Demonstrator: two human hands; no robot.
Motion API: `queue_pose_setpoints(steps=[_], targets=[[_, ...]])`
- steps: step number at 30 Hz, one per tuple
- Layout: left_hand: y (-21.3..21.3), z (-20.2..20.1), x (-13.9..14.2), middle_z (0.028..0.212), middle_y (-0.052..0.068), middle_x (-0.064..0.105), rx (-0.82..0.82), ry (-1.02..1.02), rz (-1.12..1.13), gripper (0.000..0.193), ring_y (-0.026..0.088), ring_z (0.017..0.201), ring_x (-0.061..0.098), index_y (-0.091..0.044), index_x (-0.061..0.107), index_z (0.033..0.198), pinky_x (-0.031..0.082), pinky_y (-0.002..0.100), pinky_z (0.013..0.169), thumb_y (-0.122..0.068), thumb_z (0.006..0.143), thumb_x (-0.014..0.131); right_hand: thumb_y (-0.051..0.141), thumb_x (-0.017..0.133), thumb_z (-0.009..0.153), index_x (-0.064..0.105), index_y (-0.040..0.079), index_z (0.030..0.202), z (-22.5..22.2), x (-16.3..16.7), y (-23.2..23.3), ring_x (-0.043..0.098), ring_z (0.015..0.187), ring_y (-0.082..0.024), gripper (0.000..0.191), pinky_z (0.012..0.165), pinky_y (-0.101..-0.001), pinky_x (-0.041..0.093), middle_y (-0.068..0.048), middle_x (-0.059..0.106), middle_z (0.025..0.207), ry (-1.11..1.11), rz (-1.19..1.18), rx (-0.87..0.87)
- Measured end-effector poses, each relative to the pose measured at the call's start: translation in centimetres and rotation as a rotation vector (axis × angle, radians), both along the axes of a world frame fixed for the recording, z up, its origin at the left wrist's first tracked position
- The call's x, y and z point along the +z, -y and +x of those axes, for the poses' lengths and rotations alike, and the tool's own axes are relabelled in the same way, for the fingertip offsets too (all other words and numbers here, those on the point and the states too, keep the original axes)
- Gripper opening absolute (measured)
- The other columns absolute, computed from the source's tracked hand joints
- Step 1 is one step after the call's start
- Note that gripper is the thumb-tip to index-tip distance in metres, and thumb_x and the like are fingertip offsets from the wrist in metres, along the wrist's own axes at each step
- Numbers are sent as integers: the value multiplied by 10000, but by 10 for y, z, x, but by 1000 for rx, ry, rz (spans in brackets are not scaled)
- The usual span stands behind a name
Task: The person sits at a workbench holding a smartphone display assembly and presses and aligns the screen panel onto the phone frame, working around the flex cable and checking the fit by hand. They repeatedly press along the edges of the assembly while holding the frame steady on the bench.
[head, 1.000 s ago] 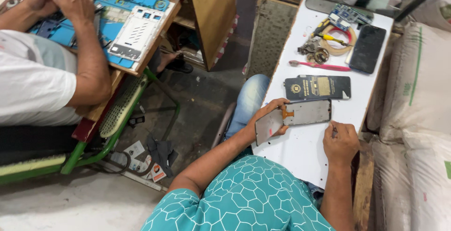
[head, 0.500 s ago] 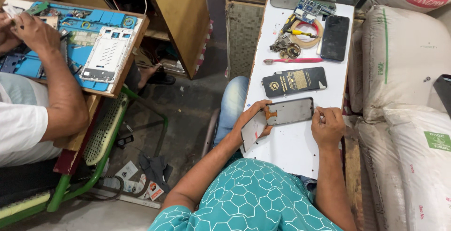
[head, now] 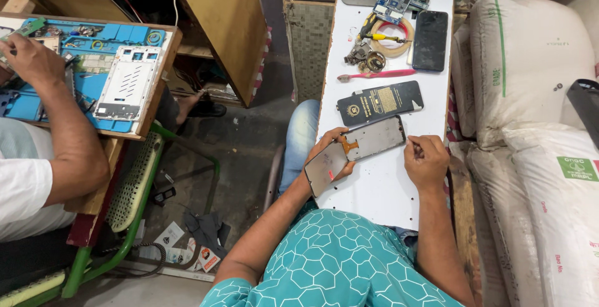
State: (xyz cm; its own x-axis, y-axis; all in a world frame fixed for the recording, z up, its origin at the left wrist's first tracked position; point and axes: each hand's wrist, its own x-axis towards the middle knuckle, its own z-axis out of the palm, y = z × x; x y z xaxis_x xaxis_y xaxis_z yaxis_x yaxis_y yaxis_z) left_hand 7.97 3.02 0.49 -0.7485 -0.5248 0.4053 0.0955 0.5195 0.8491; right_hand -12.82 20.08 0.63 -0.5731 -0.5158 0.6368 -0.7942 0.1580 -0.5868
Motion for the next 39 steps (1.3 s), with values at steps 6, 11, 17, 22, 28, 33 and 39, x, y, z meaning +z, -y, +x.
queue_pose_setpoints(steps=[6,11,17,22,28,33,39], targets=[[3,-4,-10,1110,38,569,43,-36,-70,807,196,964,661,-138,475,1416,593,323,840,-266,718,859,-15,742,934,756,3,1034,-1,1,-1,621,672,-147,102,606,-277,496,-108,659,943,54,1,-8],[4,-5,-10,1124,44,557,44,-56,-107,803,207,974,664,-130,469,1407,590,330,836,-277,725,867,-13,727,939,750,5,1019,-2,3,-2,660,697,-150,85,619,-275,526,-115,660,967,101,-29,-4],[-3,-2,-17,1195,34,676,-28,-23,-48,771,241,1071,716,-134,420,1449,588,369,935,-269,839,872,-14,775,902,740,-11,943,-13,-7,-12,666,716,-223,54,640,-320,527,-141,674,896,-38,29,-18],[-11,-5,-26,1078,58,619,38,59,4,811,251,972,706,-159,443,1440,589,366,852,-236,778,904,-62,721,957,736,-52,1030,-18,-19,-25,683,766,-156,75,649,-263,546,-144,667,987,176,-21,98],[-12,1,-16,1080,37,558,0,84,33,837,202,970,641,-161,431,1482,563,341,897,-217,798,910,-115,711,972,737,-65,1067,-15,-16,-24,683,787,-116,110,653,-235,537,-128,680,1026,251,-39,130],[-11,-1,-15,1095,22,535,-7,84,27,841,173,986,637,-163,438,1482,579,318,900,-208,788,912,-120,721,966,734,-65,1049,-13,-12,-20,715,808,-125,100,662,-242,579,-127,690,1025,208,-13,132],[-10,-3,-20,1099,24,525,6,73,-30,845,161,982,632,-165,433,1476,587,304,889,-209,780,910,-123,746,968,730,-55,1045,-10,-10,-18,709,791,-130,104,639,-237,572,-125,680,1019,113,16,118]])
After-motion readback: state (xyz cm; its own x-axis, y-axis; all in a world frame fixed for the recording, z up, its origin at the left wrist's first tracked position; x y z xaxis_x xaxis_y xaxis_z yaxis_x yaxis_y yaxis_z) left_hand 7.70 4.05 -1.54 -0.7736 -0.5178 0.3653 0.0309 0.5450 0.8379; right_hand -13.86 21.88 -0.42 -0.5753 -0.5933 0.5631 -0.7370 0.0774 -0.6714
